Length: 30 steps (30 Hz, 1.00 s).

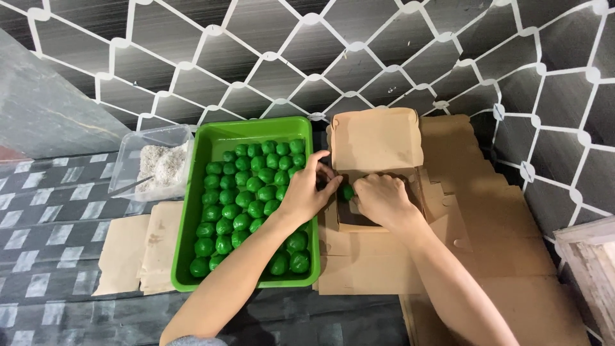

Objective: Packing green round food items into a cardboard box, sprinkling them with grated coconut using a spoon, and closing the box.

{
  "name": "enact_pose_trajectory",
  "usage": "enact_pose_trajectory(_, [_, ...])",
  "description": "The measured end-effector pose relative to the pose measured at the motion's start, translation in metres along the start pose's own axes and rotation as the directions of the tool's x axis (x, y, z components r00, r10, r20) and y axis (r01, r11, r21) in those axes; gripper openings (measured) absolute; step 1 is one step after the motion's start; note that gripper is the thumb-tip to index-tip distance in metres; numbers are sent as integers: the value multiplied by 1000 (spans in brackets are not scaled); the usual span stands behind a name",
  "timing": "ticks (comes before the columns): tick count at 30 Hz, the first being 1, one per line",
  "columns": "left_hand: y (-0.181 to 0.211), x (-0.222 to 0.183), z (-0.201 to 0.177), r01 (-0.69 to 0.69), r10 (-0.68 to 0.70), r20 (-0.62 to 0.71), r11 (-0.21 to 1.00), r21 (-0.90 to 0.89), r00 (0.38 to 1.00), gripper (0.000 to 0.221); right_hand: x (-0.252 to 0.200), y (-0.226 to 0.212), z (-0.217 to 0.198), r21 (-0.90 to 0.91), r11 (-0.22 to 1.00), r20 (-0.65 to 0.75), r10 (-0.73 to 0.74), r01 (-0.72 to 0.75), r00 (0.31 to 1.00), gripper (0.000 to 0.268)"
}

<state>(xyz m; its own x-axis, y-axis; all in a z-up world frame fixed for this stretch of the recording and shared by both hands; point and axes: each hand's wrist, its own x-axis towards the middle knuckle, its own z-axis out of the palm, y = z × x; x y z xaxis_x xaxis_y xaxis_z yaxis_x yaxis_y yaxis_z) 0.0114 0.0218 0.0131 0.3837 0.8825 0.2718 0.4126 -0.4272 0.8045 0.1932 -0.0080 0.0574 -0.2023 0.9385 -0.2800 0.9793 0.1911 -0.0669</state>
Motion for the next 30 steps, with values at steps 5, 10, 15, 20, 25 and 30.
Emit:
enact_pose_trajectory(5, [1,0,-1,22,-22,16,1000,15,1000,56,15,4,12,-48,998,20,40,-39,999,12])
enact_pose_trajectory(10, [3,0,-4,50,-50,26,999,21,998,57,18,3,22,-78,997,28,28,-26,999,10])
enact_pose_trajectory(15, [-3,3,-8,-10,11,39,1000,-28,999,54,18,5,23,-67,997,51,44,-41,998,10])
enact_pose_trajectory(20, [-20,12,-29,-73,79,-91,995,62,993,36,6,9,6,-18,998,88,55,-54,995,14])
enact_pose_trajectory(25, [-75,15,-64,236,-247,-79,714,659,966,35,-7,15,-4,21,999,103,29,-31,994,19])
enact_pose_trajectory(30, [-106,13,-103,456,-480,-230,430,779,846,65,-10,24,-7,84,993,71,73,-79,995,20])
